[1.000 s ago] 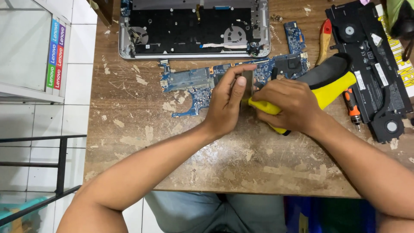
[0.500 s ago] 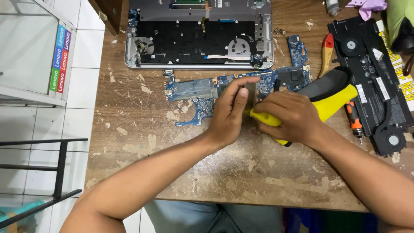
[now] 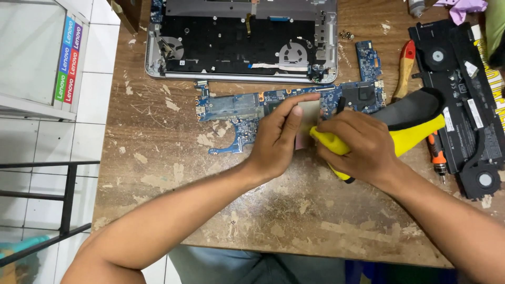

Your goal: The person uses a yellow cloth to wipe the surfaces of a small rectangular electronic component, likely an SSD, held in the left hand. The person repeatedly rubs the component's sides and faces over a workbench with disassembled laptop parts visible in the background.

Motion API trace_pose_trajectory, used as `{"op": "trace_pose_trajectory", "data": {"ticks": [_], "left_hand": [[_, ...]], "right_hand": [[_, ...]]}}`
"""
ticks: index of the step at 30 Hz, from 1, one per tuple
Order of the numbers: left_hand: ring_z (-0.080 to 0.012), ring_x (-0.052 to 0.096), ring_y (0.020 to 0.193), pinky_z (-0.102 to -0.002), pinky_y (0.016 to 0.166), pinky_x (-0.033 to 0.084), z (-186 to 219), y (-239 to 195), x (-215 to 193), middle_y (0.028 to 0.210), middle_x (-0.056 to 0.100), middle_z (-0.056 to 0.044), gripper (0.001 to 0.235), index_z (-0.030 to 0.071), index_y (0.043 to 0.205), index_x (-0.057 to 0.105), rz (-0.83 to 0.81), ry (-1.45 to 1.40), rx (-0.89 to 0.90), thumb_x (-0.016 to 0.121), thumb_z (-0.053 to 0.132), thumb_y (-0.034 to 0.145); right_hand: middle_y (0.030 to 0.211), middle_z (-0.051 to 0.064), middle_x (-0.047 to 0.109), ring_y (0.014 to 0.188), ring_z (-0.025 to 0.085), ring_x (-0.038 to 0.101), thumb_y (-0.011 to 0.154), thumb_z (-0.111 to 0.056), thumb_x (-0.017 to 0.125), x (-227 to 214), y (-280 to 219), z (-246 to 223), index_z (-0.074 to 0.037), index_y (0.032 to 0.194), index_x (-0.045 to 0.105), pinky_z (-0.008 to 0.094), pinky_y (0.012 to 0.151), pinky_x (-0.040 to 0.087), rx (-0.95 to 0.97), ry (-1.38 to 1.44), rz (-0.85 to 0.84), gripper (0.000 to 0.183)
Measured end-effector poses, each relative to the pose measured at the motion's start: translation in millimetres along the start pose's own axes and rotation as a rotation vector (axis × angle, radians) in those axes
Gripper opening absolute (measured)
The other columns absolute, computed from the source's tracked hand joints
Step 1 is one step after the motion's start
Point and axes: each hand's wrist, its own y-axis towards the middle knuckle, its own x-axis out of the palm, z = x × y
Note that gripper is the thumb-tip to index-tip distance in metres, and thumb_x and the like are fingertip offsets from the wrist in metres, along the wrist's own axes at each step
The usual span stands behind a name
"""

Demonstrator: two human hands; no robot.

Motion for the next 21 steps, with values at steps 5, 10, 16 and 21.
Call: {"op": "trace_pose_trajectory", "data": {"ticks": [5, 10, 16, 21], "left_hand": [[-0.0349, 0.078, 0.102, -0.045, 0.088, 0.066, 24.7, 0.2, 0.7, 0.135, 0.073, -0.028, 0.046, 0.006, 0.152, 0.064, -0.038, -0.036, -0.091, 0.038, 0.03, 0.122], [-0.0277, 0.078, 0.072, -0.036, 0.057, 0.068, 8.1, -0.2, 4.4, 0.124, 0.075, -0.03, 0.043, 0.004, 0.149, 0.065, -0.038, -0.084, -0.114, 0.042, 0.025, 0.12], [-0.0337, 0.076, 0.06, -0.035, 0.044, 0.064, 26.7, -2.1, 7.5, 0.108, 0.076, -0.034, 0.039, 0.0, 0.14, 0.071, 0.036, -0.111, -0.115, 0.044, 0.019, 0.118], [-0.0302, 0.074, 0.051, -0.033, 0.038, 0.061, 24.9, -2.4, 8.8, 0.099, 0.078, -0.033, 0.035, 0.0, 0.135, 0.074, 0.044, -0.05, -0.117, 0.05, 0.016, 0.116]], "right_hand": [[0.086, 0.008, 0.073, 0.08, 0.035, 0.077, 0.084, -0.009, 0.094, 1.7, 0.6, -0.3, -0.006, 0.106, 0.084, 0.042, 0.072, 0.06, 0.066, -0.017, 0.066, 0.024], [0.081, 0.006, 0.072, 0.076, 0.033, 0.076, 0.084, -0.012, 0.095, 1.7, 1.6, 0.0, -0.008, 0.103, 0.085, 0.039, 0.072, 0.06, 0.064, 0.003, 0.091, 0.021], [0.081, 0.012, 0.072, 0.074, 0.036, 0.075, 0.082, -0.011, 0.093, -1.8, 5.6, -6.5, -0.007, 0.099, 0.081, 0.043, 0.066, 0.06, 0.088, 0.085, 0.045, 0.021], [0.08, 0.01, 0.073, 0.072, 0.033, 0.075, 0.083, -0.007, 0.091, -0.8, 0.5, -3.7, -0.008, 0.104, 0.084, 0.039, 0.065, 0.06, 0.115, 0.081, 0.082, 0.022]]}}
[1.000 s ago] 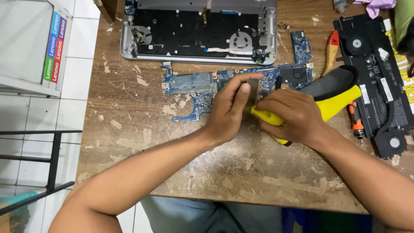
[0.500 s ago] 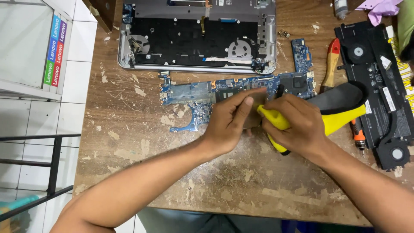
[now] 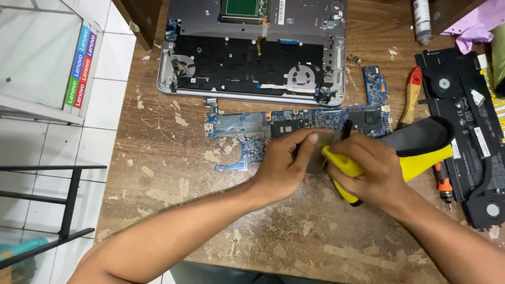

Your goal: The person uses a yellow cloth to wipe the surfaces of a small rectangular electronic component, likely an SSD, held in the left hand. The person repeatedly rubs the component's sides and faces over a workbench with disassembled laptop parts visible in the background.

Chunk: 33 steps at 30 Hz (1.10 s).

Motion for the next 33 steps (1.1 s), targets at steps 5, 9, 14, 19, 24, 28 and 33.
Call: {"op": "trace_pose_trajectory", "data": {"ticks": [5, 9, 14, 19, 24, 28, 33], "left_hand": [[-0.0312, 0.074, 0.051, -0.035, 0.04, 0.063, 5.3, 1.6, -0.5, 0.097, 0.076, -0.036, 0.035, -0.003, 0.134, 0.073, 0.003, -0.018, -0.017, 0.048, 0.014, 0.116], [-0.0356, 0.076, 0.054, -0.035, 0.039, 0.063, 6.8, 2.1, -0.2, 0.092, 0.076, -0.035, 0.035, -0.003, 0.131, 0.075, -0.004, -0.01, -0.008, 0.049, 0.015, 0.115], [-0.0371, 0.076, 0.057, -0.037, 0.041, 0.065, -1.1, 1.4, -0.8, 0.096, 0.076, -0.037, 0.036, -0.004, 0.133, 0.074, 0.01, -0.052, -0.029, 0.048, 0.014, 0.115], [-0.0358, 0.078, 0.066, -0.038, 0.046, 0.068, -20.4, 6.0, -4.1, 0.105, 0.075, -0.036, 0.04, -0.004, 0.137, 0.071, 0.033, -0.138, -0.034, 0.044, 0.017, 0.117], [-0.0255, 0.077, 0.069, -0.036, 0.05, 0.068, -42.3, 6.0, -10.2, 0.1, 0.075, -0.028, 0.042, -0.003, 0.14, 0.069, 0.047, -0.127, 0.014, 0.043, 0.022, 0.118], [-0.0183, 0.066, 0.066, -0.033, 0.049, 0.062, -21.9, 2.0, -5.1, 0.09, 0.068, -0.023, 0.04, -0.003, 0.144, 0.065, 0.073, -0.009, 0.027, 0.045, 0.015, 0.115], [-0.0173, 0.068, 0.076, -0.03, 0.055, 0.06, -21.5, -0.9, -4.6, 0.091, 0.07, -0.018, 0.037, 0.003, 0.143, 0.07, 0.062, -0.012, 0.037, 0.052, 0.003, 0.11]], "right_hand": [[0.077, 0.01, 0.072, 0.067, 0.033, 0.074, 0.081, -0.009, 0.09, -3.2, 13.4, -5.7, -0.01, 0.098, 0.083, 0.041, 0.061, 0.059, -0.01, 0.005, -0.047, 0.018], [0.075, 0.012, 0.072, 0.062, 0.031, 0.072, 0.082, -0.004, 0.09, -2.7, 12.2, -3.4, -0.006, 0.099, 0.082, 0.037, 0.058, 0.057, 0.081, 0.014, 0.026, 0.019], [0.075, 0.009, 0.073, 0.065, 0.033, 0.074, 0.082, -0.009, 0.089, -2.5, 9.1, -2.9, -0.011, 0.094, 0.083, 0.039, 0.06, 0.059, -0.001, -0.005, -0.058, 0.013], [0.071, 0.01, 0.071, 0.063, 0.034, 0.073, 0.079, -0.011, 0.089, -7.9, 18.5, -11.7, -0.011, 0.089, 0.083, 0.042, 0.06, 0.06, -0.078, 0.014, -0.153, 0.011], [0.07, 0.007, 0.07, 0.062, 0.031, 0.072, 0.078, -0.015, 0.088, -8.3, 20.0, -7.1, -0.013, 0.087, 0.083, 0.04, 0.06, 0.059, -0.118, 0.042, -0.157, 0.01], [0.066, 0.004, 0.07, 0.058, 0.028, 0.071, 0.077, -0.018, 0.088, -2.7, 6.5, 5.8, -0.015, 0.084, 0.084, 0.036, 0.061, 0.059, -0.079, 0.112, -0.117, 0.009], [0.059, 0.006, 0.062, 0.046, 0.028, 0.062, 0.073, -0.001, 0.08, -3.1, 7.8, 1.2, -0.009, 0.08, 0.077, 0.035, 0.047, 0.052, -0.045, 0.204, 0.002, 0.012]]}}
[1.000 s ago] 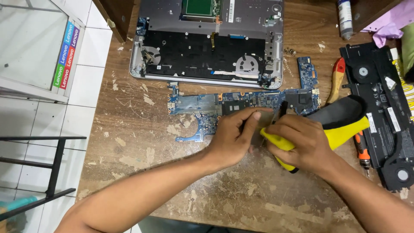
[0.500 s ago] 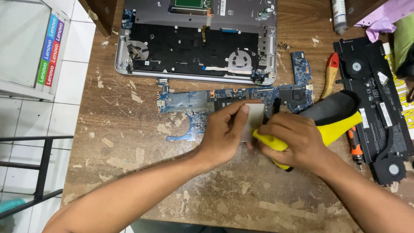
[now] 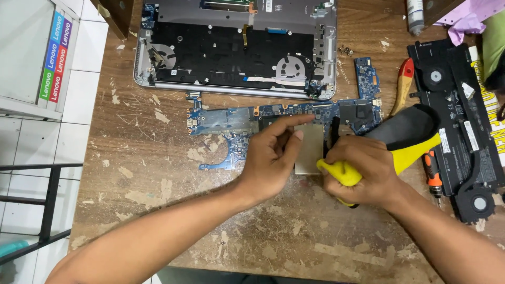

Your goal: The person uses a yellow cloth to wipe the surfaces of a small rectangular electronic component, likely an SSD, held in the left hand. The person repeatedly rubs the component's sides and faces over a workbench with disassembled laptop parts visible in the background.

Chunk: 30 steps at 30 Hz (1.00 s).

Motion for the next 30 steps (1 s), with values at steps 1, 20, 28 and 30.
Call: {"op": "trace_pose_trajectory", "data": {"ticks": [1, 20, 28, 30], "left_hand": [[-0.0173, 0.068, 0.076, -0.03, 0.055, 0.06, -2.5, 0.6, 0.8, 0.091, 0.07, -0.018, 0.037, 0.003, 0.143, 0.07, 0.001, -0.001, 0.0, 0.052, 0.003, 0.11], [-0.0081, 0.066, 0.074, -0.02, 0.063, 0.062, 6.3, 4.4, -5.2, 0.16, 0.066, -0.015, 0.043, 0.023, 0.155, 0.056, -0.312, 0.179, -0.038, 0.057, 0.025, 0.113], [-0.0126, 0.055, 0.087, -0.023, 0.074, 0.053, 8.4, 5.1, -6.2, 0.113, 0.065, -0.003, 0.049, 0.026, 0.161, 0.054, -0.35, 0.205, -0.102, 0.06, 0.014, 0.114], [-0.015, 0.059, 0.096, -0.025, 0.082, 0.058, 5.0, 5.6, -5.6, 0.115, 0.066, -0.004, 0.047, 0.024, 0.16, 0.056, -0.334, 0.186, -0.07, 0.061, 0.013, 0.114]], "right_hand": [[0.059, 0.006, 0.062, 0.046, 0.028, 0.062, 0.073, -0.001, 0.08, -0.3, -0.5, -0.4, -0.009, 0.08, 0.077, 0.035, 0.047, 0.052, 0.0, 0.0, -0.001, 0.012], [0.094, 0.02, 0.075, 0.079, 0.028, 0.071, 0.095, 0.003, 0.081, -7.6, -3.1, -10.9, 0.008, 0.106, 0.076, 0.036, 0.076, 0.056, 0.01, -0.245, -0.041, 0.013], [0.091, 0.02, 0.071, 0.075, 0.028, 0.066, 0.097, 0.007, 0.08, -5.8, -6.1, -10.6, 0.009, 0.105, 0.074, 0.037, 0.074, 0.052, 0.033, -0.283, 0.045, 0.01], [0.095, 0.021, 0.073, 0.077, 0.027, 0.067, 0.096, 0.008, 0.081, -6.6, -4.9, -10.6, 0.01, 0.106, 0.075, 0.036, 0.075, 0.054, 0.024, -0.268, 0.03, 0.012]]}}
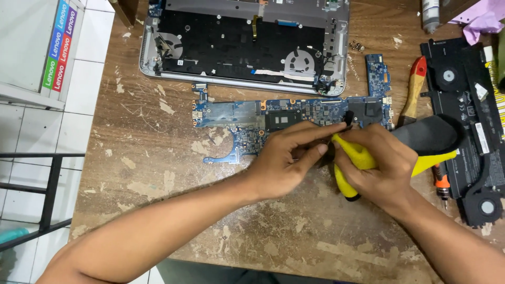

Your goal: The person uses a yellow cloth to wipe the surfaces of a small rectangular electronic component, likely an SSD, held in the left hand. The person repeatedly rubs the component's sides and faces over a workbench with disassembled laptop parts visible in the background.

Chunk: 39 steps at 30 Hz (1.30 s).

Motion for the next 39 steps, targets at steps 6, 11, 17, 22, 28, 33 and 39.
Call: {"op": "trace_pose_trajectory", "data": {"ticks": [6, 11, 17, 22, 28, 33, 39], "left_hand": [[-0.0192, 0.067, 0.108, -0.031, 0.102, 0.062, -4.9, 0.7, 1.6, 0.119, 0.072, -0.005, 0.048, 0.022, 0.155, 0.06, 0.057, -0.066, -0.019, 0.065, 0.006, 0.11], [-0.0191, 0.068, 0.108, -0.029, 0.101, 0.063, 1.1, 1.9, 0.2, 0.121, 0.073, -0.005, 0.048, 0.02, 0.154, 0.061, 0.059, -0.046, -0.042, 0.065, 0.004, 0.109], [-0.0193, 0.069, 0.112, -0.022, 0.091, 0.07, 12.4, 3.1, 1.0, 0.131, 0.068, -0.005, 0.057, 0.021, 0.155, 0.059, -0.033, -0.025, -0.104, 0.072, 0.004, 0.102], [-0.0193, 0.071, 0.115, -0.022, 0.094, 0.07, 11.6, 1.2, 2.2, 0.132, 0.072, -0.005, 0.056, 0.022, 0.151, 0.062, 0.002, -0.024, -0.11, 0.073, 0.001, 0.1], [-0.0149, 0.073, 0.098, -0.017, 0.081, 0.07, 7.8, -0.8, 5.6, 0.124, 0.073, -0.007, 0.047, 0.016, 0.145, 0.068, 0.094, -0.099, 0.007, 0.074, -0.001, 0.101], [-0.0154, 0.073, 0.093, -0.018, 0.075, 0.073, 7.8, -1.5, 5.9, 0.125, 0.071, -0.006, 0.05, 0.019, 0.148, 0.065, 0.121, -0.087, -0.034, 0.074, 0.002, 0.102], [-0.0154, 0.077, 0.097, -0.016, 0.064, 0.071, -0.7, -1.0, 8.7, 0.118, 0.065, -0.006, 0.049, 0.017, 0.148, 0.066, 0.265, -0.175, -0.017, 0.077, 0.001, 0.103]], "right_hand": [[0.092, 0.019, 0.075, 0.075, 0.024, 0.071, 0.092, 0.002, 0.084, -1.7, 6.5, 1.1, 0.008, 0.106, 0.076, 0.033, 0.07, 0.057, -0.044, 0.05, -0.109, 0.017], [0.089, 0.018, 0.074, 0.074, 0.025, 0.069, 0.092, 0.003, 0.083, 0.3, 8.6, -0.6, 0.008, 0.103, 0.074, 0.034, 0.07, 0.056, -0.041, 0.059, -0.113, 0.016], [0.086, 0.018, 0.071, 0.072, 0.027, 0.067, 0.096, 0.004, 0.079, 1.6, 3.9, -0.7, 0.008, 0.099, 0.072, 0.036, 0.07, 0.054, -0.016, 0.057, -0.021, 0.008], [0.086, 0.019, 0.072, 0.07, 0.026, 0.067, 0.094, 0.007, 0.079, 1.5, 4.1, -1.4, 0.008, 0.097, 0.074, 0.035, 0.067, 0.053, -0.011, 0.044, -0.013, 0.007], [0.092, 0.024, 0.074, 0.074, 0.028, 0.069, 0.092, 0.012, 0.078, 1.9, 0.1, 2.5, 0.01, 0.098, 0.071, 0.038, 0.072, 0.054, 0.077, 0.025, 0.057, 0.009], [0.093, 0.019, 0.073, 0.073, 0.025, 0.067, 0.094, 0.013, 0.074, 0.5, 4.4, 2.1, 0.007, 0.102, 0.066, 0.036, 0.071, 0.053, 0.085, 0.095, 0.049, 0.013], [0.086, 0.018, 0.073, 0.067, 0.023, 0.065, 0.09, 0.008, 0.078, 1.9, 7.4, 0.5, 0.007, 0.098, 0.074, 0.033, 0.064, 0.048, 0.092, 0.074, -0.006, 0.008]]}}
